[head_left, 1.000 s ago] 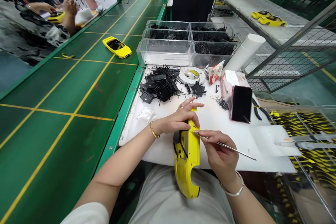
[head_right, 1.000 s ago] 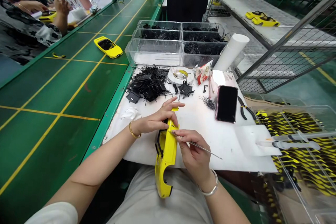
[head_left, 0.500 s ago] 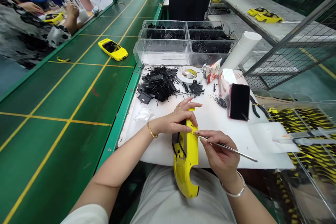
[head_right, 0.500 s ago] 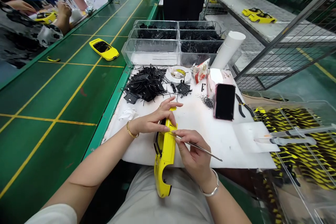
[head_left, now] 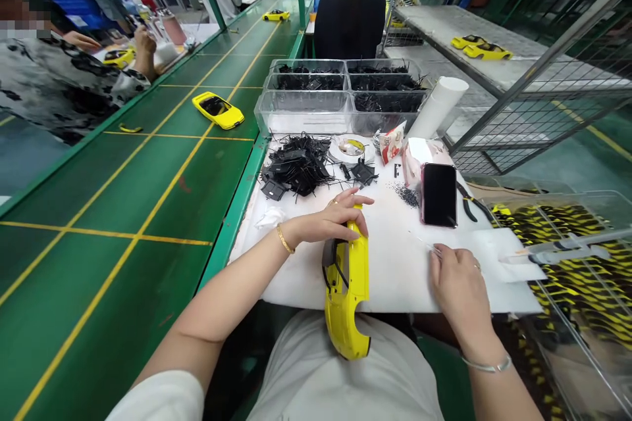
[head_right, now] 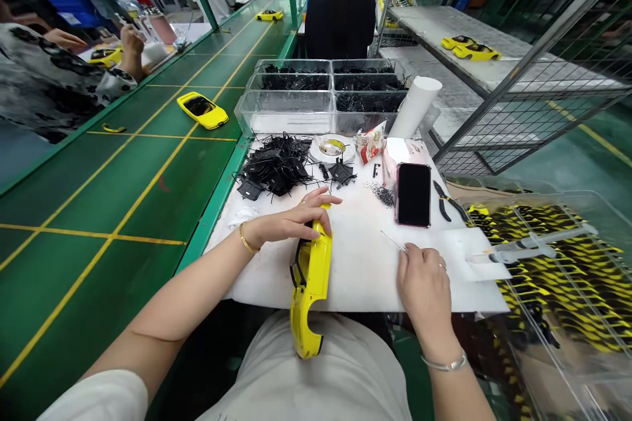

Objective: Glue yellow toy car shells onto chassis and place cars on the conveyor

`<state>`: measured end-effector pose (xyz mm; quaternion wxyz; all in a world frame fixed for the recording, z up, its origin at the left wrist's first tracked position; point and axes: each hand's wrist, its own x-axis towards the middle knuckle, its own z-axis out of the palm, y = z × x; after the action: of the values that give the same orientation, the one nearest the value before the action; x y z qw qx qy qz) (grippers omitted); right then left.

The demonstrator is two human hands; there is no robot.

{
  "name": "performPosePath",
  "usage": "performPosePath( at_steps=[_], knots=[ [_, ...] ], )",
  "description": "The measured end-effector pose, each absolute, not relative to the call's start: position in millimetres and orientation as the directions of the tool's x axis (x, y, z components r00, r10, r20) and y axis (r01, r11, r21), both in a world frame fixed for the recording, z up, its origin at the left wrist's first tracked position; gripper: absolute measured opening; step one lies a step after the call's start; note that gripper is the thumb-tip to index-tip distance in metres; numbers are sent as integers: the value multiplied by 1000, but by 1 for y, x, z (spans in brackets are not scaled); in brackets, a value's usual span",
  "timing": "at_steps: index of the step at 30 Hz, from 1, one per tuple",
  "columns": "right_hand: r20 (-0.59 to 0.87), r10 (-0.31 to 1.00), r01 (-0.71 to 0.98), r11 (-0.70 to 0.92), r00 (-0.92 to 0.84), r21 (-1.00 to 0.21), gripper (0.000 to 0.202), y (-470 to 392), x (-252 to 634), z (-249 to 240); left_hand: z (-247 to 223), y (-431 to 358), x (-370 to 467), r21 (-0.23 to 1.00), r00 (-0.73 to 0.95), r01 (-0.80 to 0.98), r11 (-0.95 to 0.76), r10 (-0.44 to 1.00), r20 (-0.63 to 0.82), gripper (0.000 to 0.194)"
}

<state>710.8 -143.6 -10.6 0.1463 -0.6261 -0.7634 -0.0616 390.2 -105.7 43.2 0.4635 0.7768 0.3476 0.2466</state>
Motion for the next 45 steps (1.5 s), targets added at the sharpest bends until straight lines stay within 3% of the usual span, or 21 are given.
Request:
performPosePath(
  at_steps=[2, 3, 5, 7, 8, 9, 11, 13, 16, 20, 24, 26, 27, 29, 30, 31, 32, 36, 38, 41, 45],
  knots=[
    [366, 916, 970, 216, -161, -115, 33, -147, 708, -13, 44, -108, 393, 879, 621, 334, -339, 781, 65, 19],
    [410, 903, 953, 228, -130, -201, 33, -150, 704, -12, 45, -109, 394, 875, 620, 340, -344, 781, 66, 19],
    [394, 918, 807, 274, -56, -523, 33, -157, 686, -5, 45, -109, 395, 880, 631, 322, -350, 772, 76, 20],
    [123, 982, 442, 176, -146, -880, 35, -163, 658, 3, 43, -108, 396, 920, 626, 225, -320, 772, 115, 28],
    [-72, 947, 239, 5, -313, -971, 37, -166, 643, 7, 42, -109, 397, 949, 600, 138, -282, 787, 146, 35],
    [-210, 859, 92, -189, -467, -978, 39, -168, 629, 11, 40, -110, 397, 972, 552, 35, -232, 815, 175, 42],
    [-296, 708, -90, -453, -641, -887, 39, -174, 606, 20, 39, -119, 394, 979, 392, -154, -134, 901, 185, 51],
    [-283, 690, -208, -537, -667, -818, 35, -183, 596, 30, 41, -139, 388, 974, 253, -219, -54, 961, 110, 50],
    [-225, 722, -304, -523, -654, -796, 33, -204, 599, 45, 50, -185, 374, 990, 260, -127, 66, 965, -31, 51],
    [-248, 714, -338, -570, -654, -749, 54, -224, 599, 53, 52, -233, 354, 981, 451, 66, 183, 871, -193, 72],
    [-340, 714, -408, -653, -612, -638, 53, -218, 601, 56, 28, -233, 345, 941, 362, 294, 167, 892, -272, 70],
    [-254, 804, -435, -522, -537, -733, 49, -210, 622, 63, 17, -228, 345, 909, 300, 403, 103, 924, -238, 67],
    [-168, 898, -443, -355, -407, -823, 45, -204, 638, 67, 13, -227, 345, 889, 274, 455, 53, 942, -196, 65],
    [155, 981, -285, 182, 115, -941, 37, -188, 677, 69, 11, -231, 346, 825, 248, 560, -75, 966, -80, 66],
    [336, 844, -76, 401, 419, -913, 38, -178, 699, 67, 12, -236, 348, 780, 247, 611, -136, 969, -24, 69],
    [472, 666, 121, 502, 578, -856, 42, -167, 719, 63, 13, -241, 350, 731, 257, 656, -188, 966, 18, 74],
    [542, 565, 223, 536, 623, -814, 43, -156, 737, 56, 14, -248, 353, 681, 271, 696, -227, 962, 44, 81],
    [361, 836, 129, 339, 413, -932, 42, -129, 775, 19, 11, -267, 370, 530, 274, 802, -275, 958, 83, 90],
    [339, 849, 139, 309, 405, -941, 48, -129, 776, 6, 5, -269, 372, 490, 244, 830, -267, 963, 112, 85],
    [387, 819, 166, 350, 424, -922, 56, -133, 772, 1, -3, -264, 367, 487, 250, 829, -274, 961, 115, 83],
    [204, 907, 30, 208, 367, -978, 38, -129, 772, 7, -7, -250, 355, 583, 299, 756, -297, 949, 95, 84]
  ],
)
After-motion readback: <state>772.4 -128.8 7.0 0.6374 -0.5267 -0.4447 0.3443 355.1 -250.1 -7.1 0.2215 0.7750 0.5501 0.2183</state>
